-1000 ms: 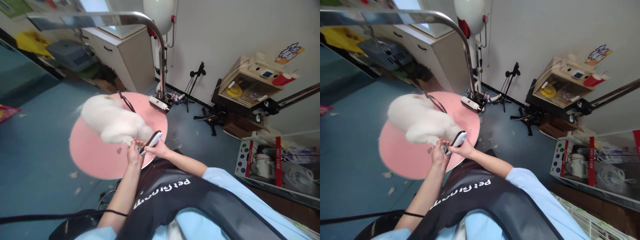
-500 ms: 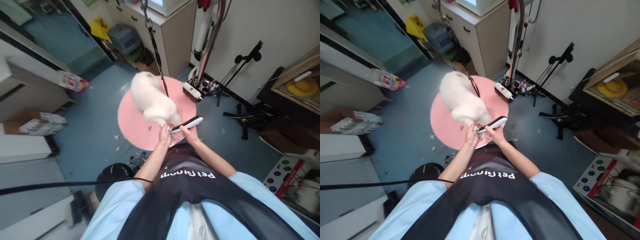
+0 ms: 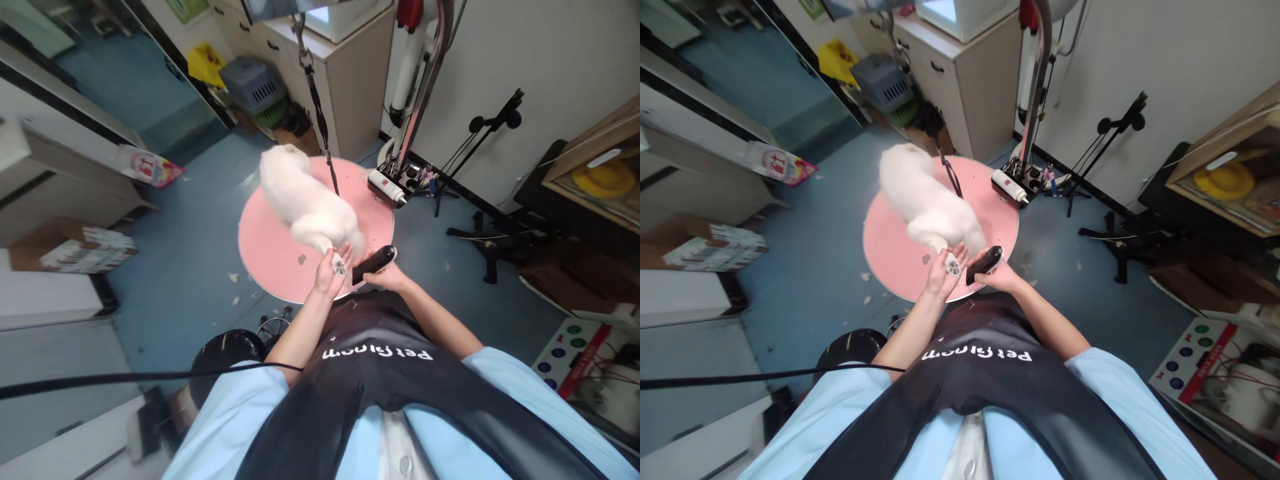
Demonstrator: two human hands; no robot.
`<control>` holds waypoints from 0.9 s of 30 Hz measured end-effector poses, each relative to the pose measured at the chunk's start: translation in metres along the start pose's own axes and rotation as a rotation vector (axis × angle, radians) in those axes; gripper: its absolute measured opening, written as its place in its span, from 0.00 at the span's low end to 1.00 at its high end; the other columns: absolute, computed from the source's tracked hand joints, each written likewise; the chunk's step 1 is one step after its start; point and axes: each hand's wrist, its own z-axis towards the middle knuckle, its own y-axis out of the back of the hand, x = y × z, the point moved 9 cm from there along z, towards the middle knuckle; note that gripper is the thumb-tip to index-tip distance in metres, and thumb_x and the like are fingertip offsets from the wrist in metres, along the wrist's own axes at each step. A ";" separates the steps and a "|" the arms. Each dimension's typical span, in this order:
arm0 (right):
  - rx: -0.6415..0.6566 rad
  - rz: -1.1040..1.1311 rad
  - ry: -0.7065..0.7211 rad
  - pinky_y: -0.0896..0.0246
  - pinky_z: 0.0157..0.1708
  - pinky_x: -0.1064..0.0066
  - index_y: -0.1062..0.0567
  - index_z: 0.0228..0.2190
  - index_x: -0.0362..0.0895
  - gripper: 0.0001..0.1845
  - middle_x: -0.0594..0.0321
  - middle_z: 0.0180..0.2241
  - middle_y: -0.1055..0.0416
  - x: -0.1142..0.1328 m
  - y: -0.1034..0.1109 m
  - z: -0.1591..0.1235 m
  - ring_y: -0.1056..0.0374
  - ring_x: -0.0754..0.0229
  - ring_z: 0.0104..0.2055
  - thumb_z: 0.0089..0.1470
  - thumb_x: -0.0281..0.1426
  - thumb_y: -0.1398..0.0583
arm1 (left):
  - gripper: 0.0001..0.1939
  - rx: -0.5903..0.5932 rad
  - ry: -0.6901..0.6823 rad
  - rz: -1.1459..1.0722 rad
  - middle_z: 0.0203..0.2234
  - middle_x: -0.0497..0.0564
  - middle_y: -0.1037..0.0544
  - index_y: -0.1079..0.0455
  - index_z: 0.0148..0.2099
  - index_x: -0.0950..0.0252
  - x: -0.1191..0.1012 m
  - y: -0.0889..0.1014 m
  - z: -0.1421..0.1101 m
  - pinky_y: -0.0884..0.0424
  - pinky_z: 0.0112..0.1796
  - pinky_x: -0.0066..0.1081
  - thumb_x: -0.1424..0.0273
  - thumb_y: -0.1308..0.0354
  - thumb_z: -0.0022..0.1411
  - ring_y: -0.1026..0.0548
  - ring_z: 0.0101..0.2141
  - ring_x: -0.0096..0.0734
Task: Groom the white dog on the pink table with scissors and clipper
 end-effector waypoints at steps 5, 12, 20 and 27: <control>-0.023 0.010 0.142 0.35 0.56 0.56 0.34 0.35 0.48 0.31 0.56 0.44 0.24 0.014 -0.001 0.003 0.27 0.53 0.51 0.41 0.51 0.28 | 0.11 0.017 -0.015 0.042 0.40 0.56 0.19 0.38 0.33 0.63 -0.006 -0.001 0.000 0.28 0.54 0.36 0.69 0.53 0.71 0.22 0.51 0.36; -0.094 -0.087 0.071 0.32 0.51 0.58 0.32 0.36 0.47 0.25 0.57 0.43 0.23 0.003 -0.002 -0.004 0.26 0.54 0.46 0.40 0.43 0.29 | 0.12 -0.021 -0.022 0.013 0.38 0.56 0.19 0.39 0.32 0.63 0.000 0.004 0.001 0.29 0.56 0.35 0.71 0.54 0.71 0.23 0.53 0.35; -0.437 -0.078 -0.068 0.28 0.32 0.66 0.28 0.33 0.45 0.20 0.59 0.36 0.21 -0.011 0.014 -0.018 0.26 0.58 0.32 0.39 0.41 0.32 | 0.12 -0.099 0.074 -0.039 0.40 0.55 0.20 0.34 0.36 0.65 0.018 0.014 0.003 0.25 0.50 0.31 0.72 0.55 0.72 0.22 0.51 0.35; -0.563 -0.206 -0.146 0.34 0.25 0.70 0.30 0.21 0.44 0.14 0.62 0.20 0.29 -0.009 0.003 -0.033 0.32 0.59 0.24 0.39 0.40 0.35 | 0.10 -0.168 0.037 -0.015 0.33 0.52 0.20 0.35 0.37 0.65 0.027 0.017 0.000 0.26 0.53 0.33 0.73 0.55 0.72 0.19 0.44 0.31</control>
